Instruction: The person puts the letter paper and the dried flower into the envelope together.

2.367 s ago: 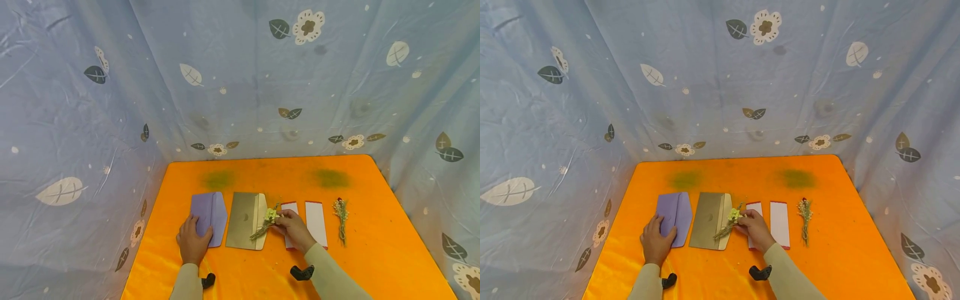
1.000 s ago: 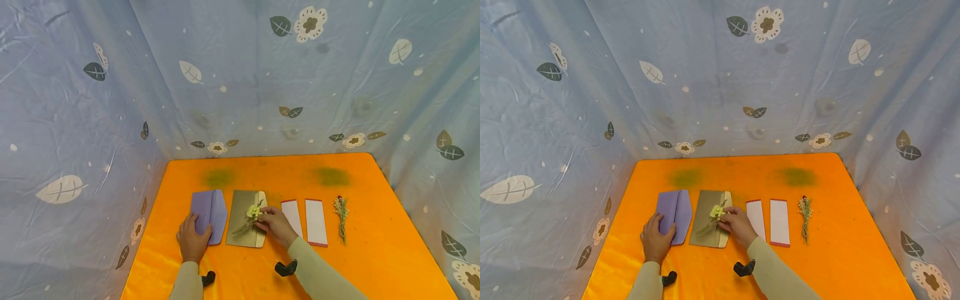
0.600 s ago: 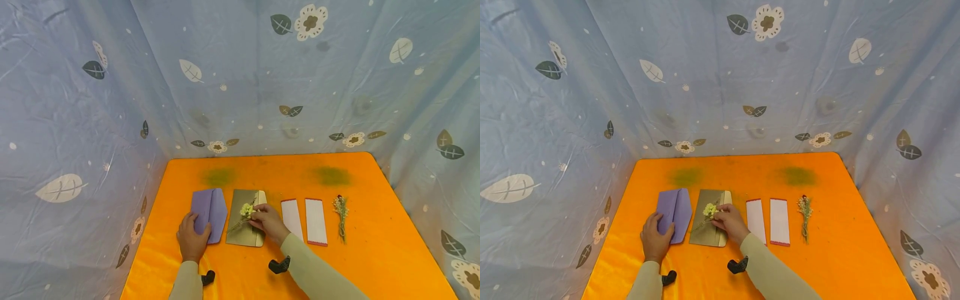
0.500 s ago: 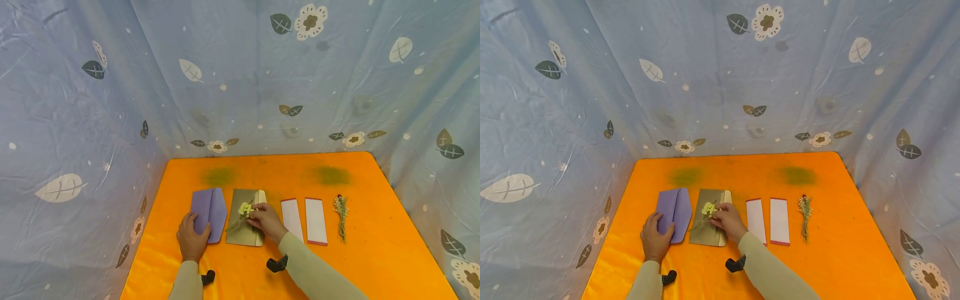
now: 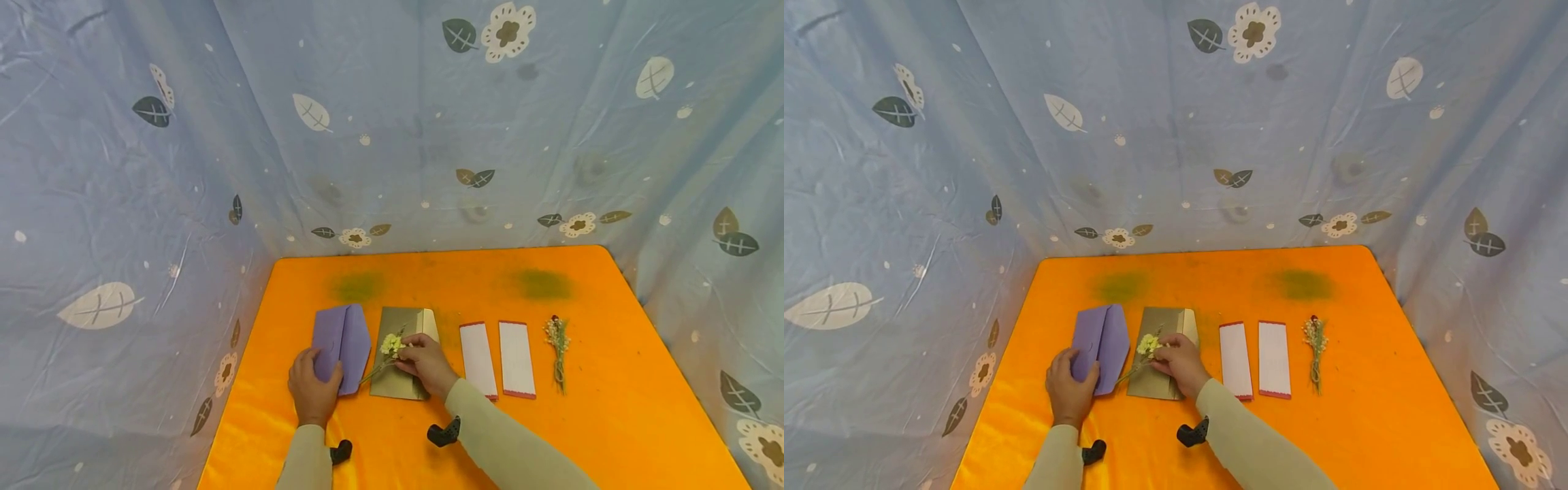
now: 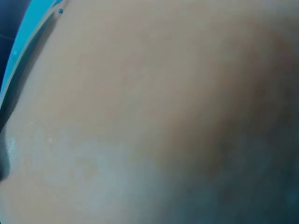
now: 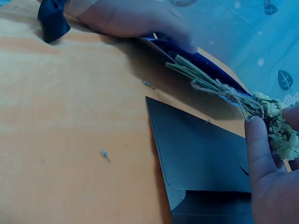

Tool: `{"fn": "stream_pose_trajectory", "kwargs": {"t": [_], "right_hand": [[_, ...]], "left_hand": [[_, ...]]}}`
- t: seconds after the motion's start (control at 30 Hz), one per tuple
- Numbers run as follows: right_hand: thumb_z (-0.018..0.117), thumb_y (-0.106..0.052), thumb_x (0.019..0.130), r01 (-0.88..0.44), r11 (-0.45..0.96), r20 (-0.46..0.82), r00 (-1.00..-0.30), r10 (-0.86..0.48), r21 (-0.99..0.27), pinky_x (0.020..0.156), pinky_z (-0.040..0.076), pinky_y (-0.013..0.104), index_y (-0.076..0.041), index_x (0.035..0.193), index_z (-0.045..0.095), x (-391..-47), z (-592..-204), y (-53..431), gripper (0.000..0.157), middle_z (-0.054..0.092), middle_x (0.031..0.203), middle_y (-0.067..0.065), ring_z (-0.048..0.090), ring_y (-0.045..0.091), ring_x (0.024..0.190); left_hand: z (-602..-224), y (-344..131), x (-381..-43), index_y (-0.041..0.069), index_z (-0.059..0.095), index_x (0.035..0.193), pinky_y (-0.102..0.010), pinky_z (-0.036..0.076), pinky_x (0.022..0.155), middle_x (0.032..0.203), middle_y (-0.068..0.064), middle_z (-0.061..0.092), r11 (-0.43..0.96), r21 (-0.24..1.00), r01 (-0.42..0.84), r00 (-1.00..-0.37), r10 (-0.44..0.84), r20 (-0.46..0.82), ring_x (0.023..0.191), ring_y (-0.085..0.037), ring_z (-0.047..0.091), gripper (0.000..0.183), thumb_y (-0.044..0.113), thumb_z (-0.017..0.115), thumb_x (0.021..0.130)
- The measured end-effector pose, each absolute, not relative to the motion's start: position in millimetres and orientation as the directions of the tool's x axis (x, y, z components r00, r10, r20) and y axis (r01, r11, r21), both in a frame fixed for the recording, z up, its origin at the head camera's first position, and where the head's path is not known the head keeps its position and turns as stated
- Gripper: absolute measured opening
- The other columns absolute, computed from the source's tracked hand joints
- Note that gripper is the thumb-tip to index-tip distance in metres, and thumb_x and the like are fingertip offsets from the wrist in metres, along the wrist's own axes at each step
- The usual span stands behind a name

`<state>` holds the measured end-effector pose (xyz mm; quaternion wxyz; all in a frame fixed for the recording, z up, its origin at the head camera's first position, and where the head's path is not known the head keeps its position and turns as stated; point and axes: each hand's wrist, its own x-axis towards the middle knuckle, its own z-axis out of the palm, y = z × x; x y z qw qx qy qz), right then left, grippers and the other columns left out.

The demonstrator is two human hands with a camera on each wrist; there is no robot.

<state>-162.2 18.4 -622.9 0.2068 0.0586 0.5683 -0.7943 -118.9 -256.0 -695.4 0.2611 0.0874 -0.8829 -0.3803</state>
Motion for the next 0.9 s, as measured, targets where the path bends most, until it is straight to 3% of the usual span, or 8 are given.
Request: {"fn": "stream_pose_trajectory", "kwargs": {"t": [0.17,0.37,0.9], "right_hand": [[0.063,0.001,0.103,0.395,-0.272,-0.327,-0.908,-0.262,-0.877,0.094,0.060,0.041,0.010,0.132,0.055,-162,-621,14,0.031,0.053,0.133,0.024,0.071,0.029,0.100],[0.063,0.001,0.104,0.396,-0.271,-0.330,-0.908,-0.259,-0.877,0.091,0.061,0.037,0.010,0.135,0.055,-162,-619,9,0.033,0.053,0.131,0.024,0.072,0.027,0.099],[0.062,-0.001,0.106,0.426,-0.345,-0.342,-0.897,-0.279,-0.836,0.089,0.061,0.037,0.009,0.133,0.053,-163,-618,9,0.030,0.055,0.108,0.015,0.066,0.023,0.092]], "left_hand": [[-697,-258,-118,-0.001,0.068,0.133,-0.066,0.032,0.108,0.136,-0.022,0.064,0.685,0.723,0.094,-0.837,-0.338,0.429,0.121,-0.047,0.053,0.056,0.028,0.086,0.088],[-698,-259,-119,0.000,0.068,0.133,-0.065,0.034,0.106,0.134,-0.022,0.064,0.682,0.720,0.128,-0.836,-0.317,0.449,0.118,-0.047,0.054,0.055,0.027,0.085,0.088],[-697,-260,-119,0.004,0.069,0.131,-0.064,0.034,0.100,0.137,-0.018,0.064,0.693,0.714,0.105,-0.852,-0.307,0.423,0.116,-0.043,0.053,0.052,0.028,0.087,0.089]]}}
